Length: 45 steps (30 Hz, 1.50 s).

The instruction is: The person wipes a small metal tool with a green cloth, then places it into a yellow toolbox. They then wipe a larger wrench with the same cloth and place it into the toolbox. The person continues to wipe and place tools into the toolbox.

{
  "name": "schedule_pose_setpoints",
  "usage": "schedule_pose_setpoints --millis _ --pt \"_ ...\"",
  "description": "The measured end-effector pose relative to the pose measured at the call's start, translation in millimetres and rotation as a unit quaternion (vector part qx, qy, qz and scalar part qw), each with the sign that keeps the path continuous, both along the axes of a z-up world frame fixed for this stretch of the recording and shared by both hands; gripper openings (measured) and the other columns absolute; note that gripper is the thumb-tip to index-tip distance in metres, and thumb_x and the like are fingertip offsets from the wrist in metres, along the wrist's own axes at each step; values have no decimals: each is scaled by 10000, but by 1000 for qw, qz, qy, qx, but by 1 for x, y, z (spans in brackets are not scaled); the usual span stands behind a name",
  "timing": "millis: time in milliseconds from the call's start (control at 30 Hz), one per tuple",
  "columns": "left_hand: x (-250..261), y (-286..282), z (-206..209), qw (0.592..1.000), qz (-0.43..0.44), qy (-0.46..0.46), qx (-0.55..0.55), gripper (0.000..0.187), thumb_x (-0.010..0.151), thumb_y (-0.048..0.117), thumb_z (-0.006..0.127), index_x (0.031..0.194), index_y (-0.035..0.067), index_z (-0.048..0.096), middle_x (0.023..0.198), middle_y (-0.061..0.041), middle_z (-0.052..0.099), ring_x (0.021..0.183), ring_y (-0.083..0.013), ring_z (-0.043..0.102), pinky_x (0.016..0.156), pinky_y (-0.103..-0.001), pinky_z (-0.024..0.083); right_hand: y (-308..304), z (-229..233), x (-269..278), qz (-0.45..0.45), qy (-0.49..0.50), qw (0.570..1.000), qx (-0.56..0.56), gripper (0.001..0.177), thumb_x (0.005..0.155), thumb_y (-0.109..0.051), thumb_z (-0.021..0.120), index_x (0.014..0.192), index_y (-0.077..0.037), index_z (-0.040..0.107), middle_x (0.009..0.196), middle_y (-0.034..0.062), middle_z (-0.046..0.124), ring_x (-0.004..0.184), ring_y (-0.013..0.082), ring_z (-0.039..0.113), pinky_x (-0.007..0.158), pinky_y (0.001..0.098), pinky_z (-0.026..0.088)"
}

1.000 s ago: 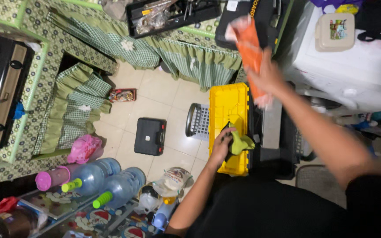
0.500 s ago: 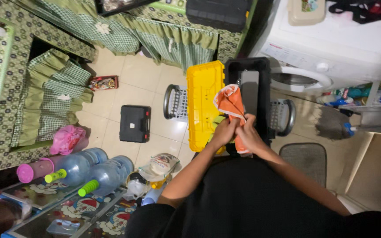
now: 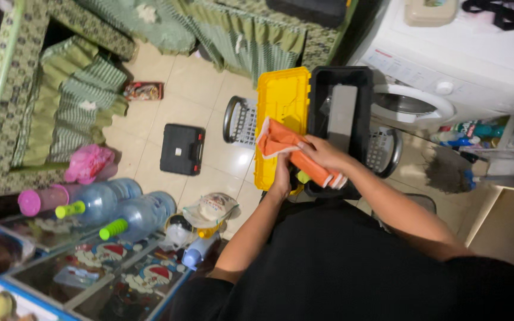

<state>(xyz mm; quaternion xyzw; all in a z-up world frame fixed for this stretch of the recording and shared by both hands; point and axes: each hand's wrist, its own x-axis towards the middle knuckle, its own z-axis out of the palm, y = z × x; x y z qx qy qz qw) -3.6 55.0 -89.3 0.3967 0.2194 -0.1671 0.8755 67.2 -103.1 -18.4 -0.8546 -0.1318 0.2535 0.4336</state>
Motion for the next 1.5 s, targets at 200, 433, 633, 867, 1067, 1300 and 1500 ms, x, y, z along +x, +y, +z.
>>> schedule_pose_setpoints --millis 200,433,633,867,1067,1300,1500 --pt "-1 10 4 986 33 136 89 537 986 490 455 1325 91 574 1257 -110 633 1153 -263 608 999 -456 482 39 -65 50 218 -77 967 -111 388 1022 -397 561 1175 -72 707 1105 210 729 1018 397 703 880 472 546" --pt "-3 19 -38 984 86 153 37 497 875 345 666 1214 -18 663 1122 -148 712 996 -299 706 875 -467 579 49 -66 86 236 -62 947 -208 475 905 -404 709 1249 -82 649 1098 258 712 1034 413 682 900 493 535" --pt "15 14 -53 984 82 132 86 701 885 612 614 1351 93 549 1198 -67 663 1036 -201 662 896 -389 536 55 -18 54 274 -111 916 -272 669 795 -402 796 1376 -159 568 1276 214 593 1190 409 609 973 491 518" --pt "17 4 -94 979 87 117 140 504 872 285 649 1268 -21 595 1142 -150 701 959 -265 706 824 -412 595 22 18 24 214 -109 924 -298 830 778 -512 808 1442 -173 442 1351 202 453 1178 443 578 936 528 498" --pt "-20 33 -58 985 -19 164 51 446 945 351 575 1224 7 626 1063 -151 730 881 -273 744 756 -441 606 -6 6 53 182 -69 952 -238 716 712 -472 779 1311 -153 550 1061 198 723 991 409 707 840 517 556" --pt "-23 30 -53 976 -46 192 86 445 948 373 622 1122 -36 641 990 -183 724 809 -302 734 679 -474 597 -6 -1 80 62 -142 959 -235 449 878 -496 728 1139 -132 706 960 167 760 938 353 740 839 462 572" --pt "-22 23 -92 975 -7 171 142 447 936 339 659 1117 -69 667 991 -169 741 807 -263 745 703 -407 603 -10 22 63 242 -299 913 -137 555 761 -443 813 1156 -72 692 1079 177 631 924 380 680 720 485 549"
